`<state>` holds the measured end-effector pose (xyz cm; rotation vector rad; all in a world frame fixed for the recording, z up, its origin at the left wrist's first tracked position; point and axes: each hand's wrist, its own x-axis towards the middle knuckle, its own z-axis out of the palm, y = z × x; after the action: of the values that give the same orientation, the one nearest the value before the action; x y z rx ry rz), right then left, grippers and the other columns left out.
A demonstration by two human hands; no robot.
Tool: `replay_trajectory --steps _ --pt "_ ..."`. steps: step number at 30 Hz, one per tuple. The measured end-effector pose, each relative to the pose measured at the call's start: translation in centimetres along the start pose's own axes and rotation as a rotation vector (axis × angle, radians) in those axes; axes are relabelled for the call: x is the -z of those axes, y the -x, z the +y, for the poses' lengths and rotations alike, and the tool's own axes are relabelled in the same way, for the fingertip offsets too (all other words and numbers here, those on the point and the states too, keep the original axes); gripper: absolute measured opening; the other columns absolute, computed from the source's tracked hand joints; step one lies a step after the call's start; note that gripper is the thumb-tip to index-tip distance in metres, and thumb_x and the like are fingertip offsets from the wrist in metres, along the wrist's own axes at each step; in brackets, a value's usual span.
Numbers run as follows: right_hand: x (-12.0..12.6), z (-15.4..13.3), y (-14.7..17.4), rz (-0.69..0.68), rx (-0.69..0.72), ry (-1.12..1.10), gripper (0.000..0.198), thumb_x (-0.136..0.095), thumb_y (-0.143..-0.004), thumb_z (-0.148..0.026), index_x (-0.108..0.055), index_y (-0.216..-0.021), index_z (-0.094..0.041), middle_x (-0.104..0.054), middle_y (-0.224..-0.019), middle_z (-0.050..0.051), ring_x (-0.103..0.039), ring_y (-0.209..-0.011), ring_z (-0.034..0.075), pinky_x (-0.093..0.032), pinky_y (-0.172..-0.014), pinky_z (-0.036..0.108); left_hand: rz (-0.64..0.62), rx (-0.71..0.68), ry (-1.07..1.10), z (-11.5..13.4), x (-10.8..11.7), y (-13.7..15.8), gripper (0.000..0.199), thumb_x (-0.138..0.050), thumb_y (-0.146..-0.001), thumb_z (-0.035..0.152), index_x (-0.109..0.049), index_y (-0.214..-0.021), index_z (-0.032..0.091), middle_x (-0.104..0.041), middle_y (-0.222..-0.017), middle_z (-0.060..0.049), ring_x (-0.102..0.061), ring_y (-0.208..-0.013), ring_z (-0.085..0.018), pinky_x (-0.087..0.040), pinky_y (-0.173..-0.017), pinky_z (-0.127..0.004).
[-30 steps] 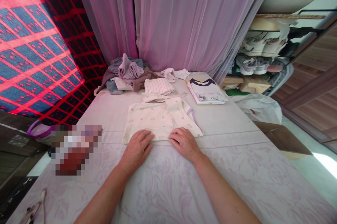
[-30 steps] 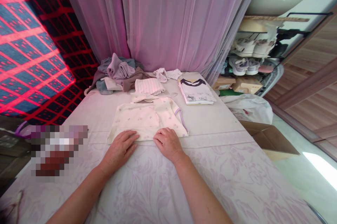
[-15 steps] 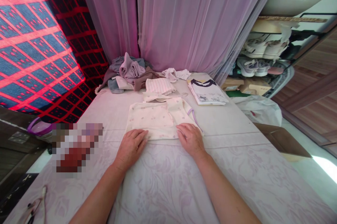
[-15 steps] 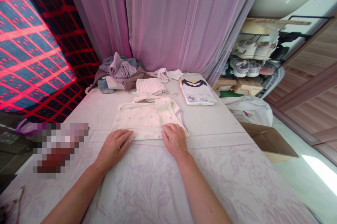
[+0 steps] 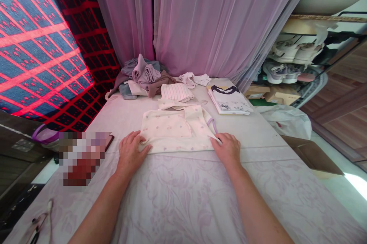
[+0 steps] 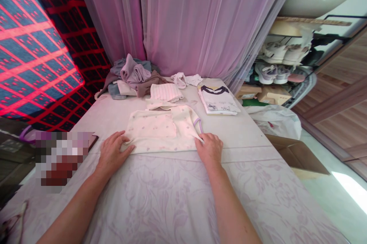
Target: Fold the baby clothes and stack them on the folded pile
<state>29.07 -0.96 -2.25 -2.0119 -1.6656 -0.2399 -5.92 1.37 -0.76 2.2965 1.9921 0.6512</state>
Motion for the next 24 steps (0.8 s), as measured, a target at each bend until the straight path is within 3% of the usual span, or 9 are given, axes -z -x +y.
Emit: replay_trajectory --steps 3,6,11,14,17,20,24 --pt "0.2 0.0 -0.1 0.101 0.065 -0.097 0.02 -0.055 -0.083 -0.035 -0.069 -0.082 -0.02 -0.068 -0.093 0.008 -0.056 -0.089 0.023 -0.036 -0.077 0.033 -0.031 0.039 0.048 0.2 0.4 -0.1 0.029 -0.06 -0.078 0.041 -0.06 -0.1 0.022 -0.067 -0.113 -0.007 -0.055 -0.11 -0.027 -0.035 -0.098 -0.043" --pt "0.4 0.0 -0.1 0.079 0.031 -0.142 0.027 -0.051 -0.084 -0.039 -0.069 -0.086 -0.02 -0.069 -0.079 0.007 -0.058 -0.077 0.021 -0.038 -0.073 0.031 -0.03 0.12 0.002 0.2 0.8 -0.2 0.047 -0.06 -0.077 0.049 -0.056 -0.114 0.021 -0.069 -0.102 -0.007 -0.057 -0.104 -0.029 -0.035 -0.095 -0.045" --pt "0.3 0.4 0.1 -0.066 -0.055 -0.161 0.036 -0.051 -0.081 -0.048 -0.069 -0.091 -0.019 -0.07 -0.074 0.007 -0.061 -0.07 0.022 -0.04 -0.068 0.031 -0.039 0.15 -0.039 -0.3 1.2 -0.2 0.035 -0.058 -0.075 0.054 -0.062 -0.087 0.022 -0.067 -0.095 -0.008 -0.057 -0.101 -0.031 -0.037 -0.089 -0.046" --pt "0.4 0.4 0.2 -0.04 -0.045 -0.207 0.038 -0.051 -0.079 -0.05 -0.068 -0.091 -0.019 -0.071 -0.079 0.008 -0.062 -0.073 0.022 -0.042 -0.073 0.032 0.047 0.102 0.12 -0.2 1.1 0.1 0.025 -0.053 -0.079 0.047 -0.058 -0.079 0.022 -0.067 -0.093 -0.006 -0.058 -0.096 -0.026 -0.041 -0.084 -0.039" --pt "0.9 0.3 0.3 0.038 -0.025 -0.269 0.036 -0.048 -0.082 -0.049 -0.067 -0.083 -0.02 -0.07 -0.074 0.006 -0.061 -0.071 0.021 -0.042 -0.074 0.032 0.09 0.145 0.377 0.4 1.1 0.5 0.024 -0.045 -0.084 0.046 -0.053 -0.085 0.023 -0.064 -0.079 0.0 -0.058 -0.075 -0.017 -0.044 -0.067 -0.028" --pt "1.4 0.4 0.4 0.061 -0.028 -0.319 0.035 -0.047 -0.082 -0.049 -0.066 -0.081 -0.02 -0.068 -0.069 0.004 -0.061 -0.068 0.019 -0.042 -0.072 0.03 0.032 0.2 0.528 0.7 1.2 0.7 0.029 -0.042 -0.085 0.05 -0.049 -0.09 0.023 -0.057 -0.065 0.005 -0.052 -0.058 -0.013 -0.04 -0.055 -0.024" --pt "1.7 1.1 0.8 0.042 -0.048 -0.291 0.035 -0.046 -0.081 -0.049 -0.067 -0.08 -0.02 -0.067 -0.065 0.003 -0.06 -0.064 0.019 -0.042 -0.07 0.03 -0.111 0.209 0.493 0.5 1.6 0.5 0.044 -0.051 -0.078 0.058 -0.052 -0.104 0.022 -0.059 -0.065 0.006 -0.054 -0.058 -0.014 -0.04 -0.056 -0.024"
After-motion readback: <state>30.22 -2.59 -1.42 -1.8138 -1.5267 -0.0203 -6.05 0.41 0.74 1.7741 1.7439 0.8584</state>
